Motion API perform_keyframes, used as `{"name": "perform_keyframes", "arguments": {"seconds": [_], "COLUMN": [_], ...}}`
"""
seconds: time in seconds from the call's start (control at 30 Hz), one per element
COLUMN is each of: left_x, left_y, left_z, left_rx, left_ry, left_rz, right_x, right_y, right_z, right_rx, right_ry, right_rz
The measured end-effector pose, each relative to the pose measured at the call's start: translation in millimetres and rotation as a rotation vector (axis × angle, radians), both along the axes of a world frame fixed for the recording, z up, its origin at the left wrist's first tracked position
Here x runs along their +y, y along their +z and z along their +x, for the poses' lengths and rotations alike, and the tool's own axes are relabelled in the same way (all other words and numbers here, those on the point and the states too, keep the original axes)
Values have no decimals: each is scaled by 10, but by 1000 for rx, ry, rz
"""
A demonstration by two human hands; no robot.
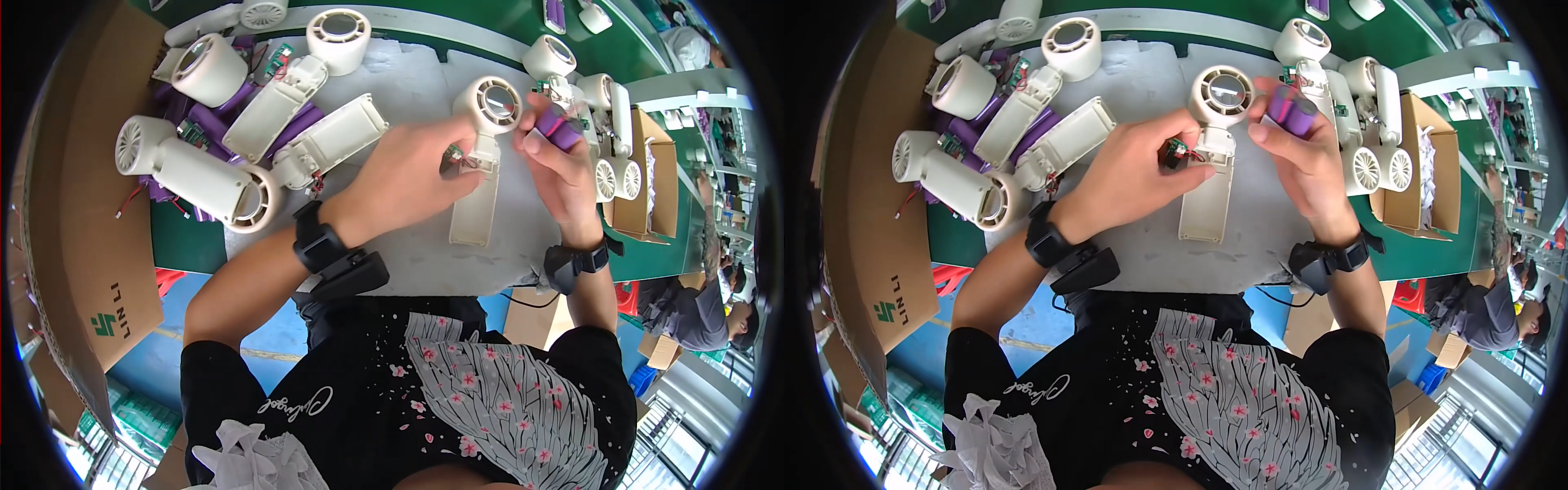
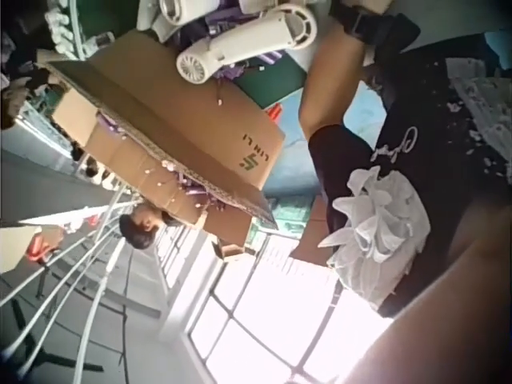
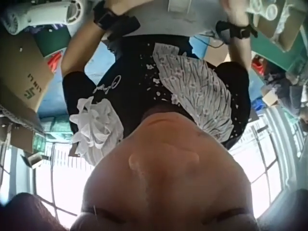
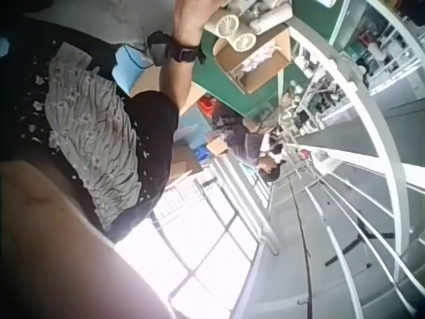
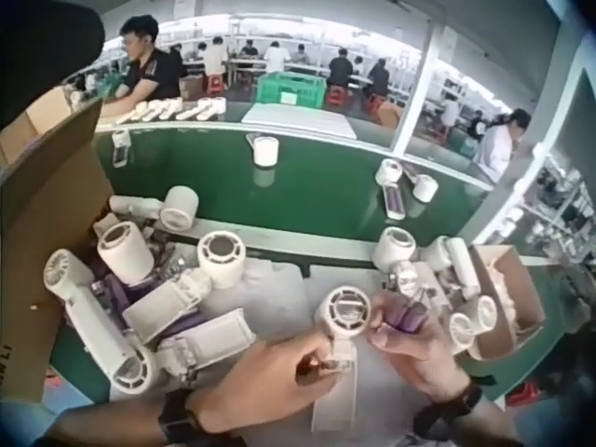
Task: The person picks up a battery pack and a fan housing, then connects the battery pack's wire to a circuit board. They place the battery pack into the housing, press the circuit board into position, and set the assembly aside.
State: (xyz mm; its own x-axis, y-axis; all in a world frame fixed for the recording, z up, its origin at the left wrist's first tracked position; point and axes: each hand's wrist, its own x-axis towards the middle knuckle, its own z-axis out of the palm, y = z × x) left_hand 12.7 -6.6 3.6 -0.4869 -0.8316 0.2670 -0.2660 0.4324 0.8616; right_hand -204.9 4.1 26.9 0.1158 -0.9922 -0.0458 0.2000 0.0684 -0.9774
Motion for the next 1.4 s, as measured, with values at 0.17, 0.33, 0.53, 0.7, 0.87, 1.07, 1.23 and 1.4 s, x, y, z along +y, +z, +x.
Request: {"name": "perform_keyframes", "arguments": {"seconds": [0.17, 0.33, 0.53, 0.7, 0.87, 1.07, 1.23, 1.4], "left_x": [19, 11, 22, 17, 37, 50, 29, 15], "left_y": [135, 145, 140, 115, 124, 136, 103, 117], "left_z": [90, 30, 4, 51, 62, 30, 30, 47], "left_rx": [-10, -5, 14, 23, 3, -28, -5, -28], "left_ry": [-77, -38, -40, -70, -101, -80, -84, -116], "left_rz": [181, 174, 258, 255, 204, 184, 214, 171], "right_x": [128, 159, 105, 111, 139, 158, 171, 182], "right_y": [-4, 41, 1, 30, 20, -13, 1, 1], "right_z": [-23, 146, 105, 132, 168, 185, 194, 206], "right_rx": [505, 674, 851, 884, 922, 932, 936, 939], "right_ry": [-18, 142, 100, 86, 125, 104, 125, 125], "right_rz": [-166, -468, -649, -710, -753, -704, -672, -670]}}
